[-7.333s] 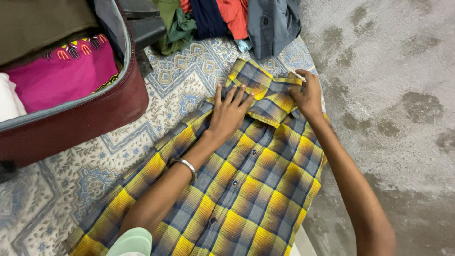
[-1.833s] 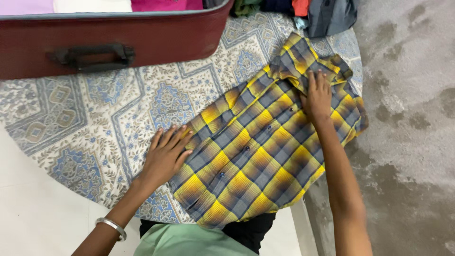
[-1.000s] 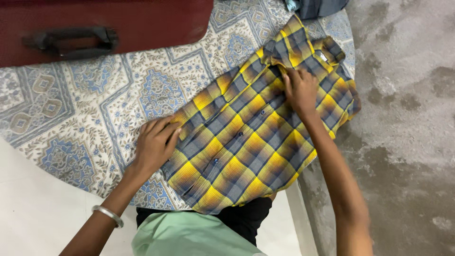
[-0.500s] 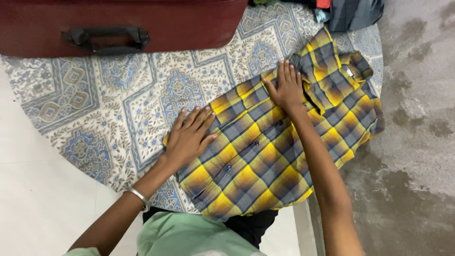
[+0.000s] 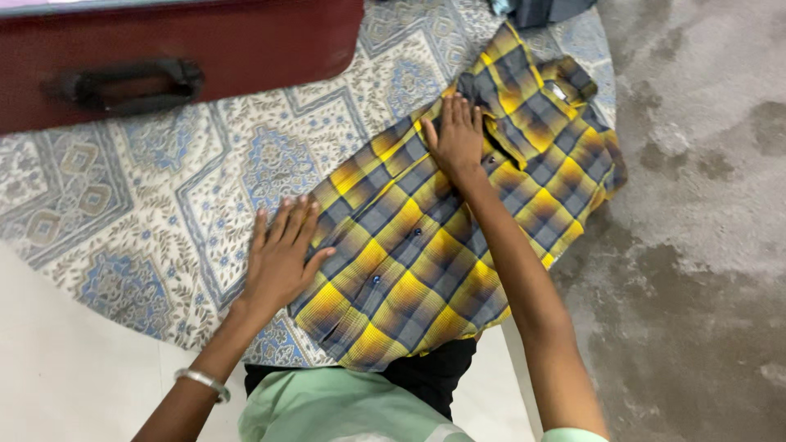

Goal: The person folds a plaid shirt by smoothing the fabric, folding in the sleeves, and then folding the body of the shirt into a rectangular shape on a bed next to an open suitcase.

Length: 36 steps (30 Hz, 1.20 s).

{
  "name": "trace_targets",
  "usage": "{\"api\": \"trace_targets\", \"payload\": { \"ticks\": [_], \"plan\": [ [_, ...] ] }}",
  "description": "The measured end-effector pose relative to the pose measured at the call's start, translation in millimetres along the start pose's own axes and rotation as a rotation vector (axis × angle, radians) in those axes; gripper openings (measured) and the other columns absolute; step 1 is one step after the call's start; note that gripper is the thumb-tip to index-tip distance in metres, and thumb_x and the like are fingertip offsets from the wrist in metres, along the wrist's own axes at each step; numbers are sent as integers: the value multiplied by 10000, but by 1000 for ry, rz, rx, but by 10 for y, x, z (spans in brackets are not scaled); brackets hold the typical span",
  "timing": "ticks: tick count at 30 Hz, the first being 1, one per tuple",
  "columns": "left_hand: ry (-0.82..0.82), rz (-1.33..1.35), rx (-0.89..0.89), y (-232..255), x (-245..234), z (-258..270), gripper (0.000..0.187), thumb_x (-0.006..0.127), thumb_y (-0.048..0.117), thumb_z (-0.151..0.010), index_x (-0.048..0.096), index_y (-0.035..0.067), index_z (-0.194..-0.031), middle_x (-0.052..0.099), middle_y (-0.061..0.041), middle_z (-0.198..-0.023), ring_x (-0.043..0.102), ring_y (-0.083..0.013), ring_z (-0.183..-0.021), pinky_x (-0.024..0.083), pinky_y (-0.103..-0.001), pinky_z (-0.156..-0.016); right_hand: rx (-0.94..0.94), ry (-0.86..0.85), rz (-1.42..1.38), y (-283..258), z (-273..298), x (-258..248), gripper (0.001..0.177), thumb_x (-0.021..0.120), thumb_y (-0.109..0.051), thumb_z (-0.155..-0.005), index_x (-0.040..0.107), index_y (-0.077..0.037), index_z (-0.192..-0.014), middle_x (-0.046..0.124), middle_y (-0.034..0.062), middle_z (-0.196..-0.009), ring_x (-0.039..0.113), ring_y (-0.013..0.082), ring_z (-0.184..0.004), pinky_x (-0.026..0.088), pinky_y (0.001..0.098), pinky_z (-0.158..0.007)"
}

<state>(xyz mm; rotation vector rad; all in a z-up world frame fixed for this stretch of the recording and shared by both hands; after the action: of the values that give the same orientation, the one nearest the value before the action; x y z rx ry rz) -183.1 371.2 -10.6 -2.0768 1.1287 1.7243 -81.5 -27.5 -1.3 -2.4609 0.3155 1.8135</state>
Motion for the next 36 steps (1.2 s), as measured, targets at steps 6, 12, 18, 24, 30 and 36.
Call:
{"api": "trace_targets", "payload": {
  "ticks": [6, 12, 18, 24, 30, 36],
  "plan": [
    [-12, -67, -64, 354, -168, -189, 617, 463, 533, -996, 578, 26, -1329, 504, -182, -1471, 369, -354, -1463, 38, -728, -1148, -56, 247, -13, 685, 391, -513, 575, 589, -364, -1093, 445, -19, -1530, 450, 224, -1583, 370, 366, -1509, 209, 592, -1229],
    [132, 342, 302, 1192, -41, -501, 505, 570, 415, -1024, 653, -12, -1282, 627, -198, -1358, 505, -372, -1373, 199, -655, -1197, 466, 321, -103, 2333, 1140, -477, 548, 560, -416, -1090, 492, -24, -1466, 535, 208, -1491, 452, 373, -1439, 207, 620, -1191],
    [195, 583, 520, 1753, 70, -581, 226, 665, 232, -1008, 754, 39, -1085, 740, -111, -1098, 660, -294, -1147, 449, -495, -1090, 805, 276, -1980, 3188, 2162, 321, 746, 415, -629, -1041, 505, -38, -1487, 588, 143, -1501, 574, 324, -1364, 408, 523, -1163],
    [189, 705, 657, 2106, 11, -720, 133, 697, 161, -982, 732, 33, -994, 750, -88, -1001, 691, -259, -1042, 525, -425, -966, 959, 142, -2295, 2772, 2608, 923, 534, 602, -426, -1026, 589, -63, -1417, 675, 106, -1387, 670, 280, -1236, 527, 477, -1107],
    [142, 715, 665, 2230, 37, -794, 119, 711, 155, -962, 738, 41, -985, 751, -75, -970, 704, -253, -991, 544, -411, -897, 780, 75, -2389, 2749, 2389, 1136, 493, 582, -374, -1053, 599, -2, -1377, 664, 162, -1325, 694, 303, -1140, 583, 465, -1000],
    [35, 685, 641, 2264, 204, -784, 140, 712, 184, -980, 755, 54, -954, 762, -70, -935, 711, -228, -957, 552, -394, -869, 867, 149, -2372, 2641, 2503, 1319, 484, 558, -373, -1035, 587, -19, -1363, 665, 144, -1307, 675, 283, -1133, 571, 448, -971]
  ]
}}
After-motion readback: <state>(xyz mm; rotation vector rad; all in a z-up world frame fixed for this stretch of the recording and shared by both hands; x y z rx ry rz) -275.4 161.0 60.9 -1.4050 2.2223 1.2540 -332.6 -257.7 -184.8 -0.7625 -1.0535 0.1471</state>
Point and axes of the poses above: each hand's wrist, its own z-axis away from the middle knuckle, its own x-axis out of the palm, y = z × x, the point moved 3 cm from there along -z, towards the middle knuckle
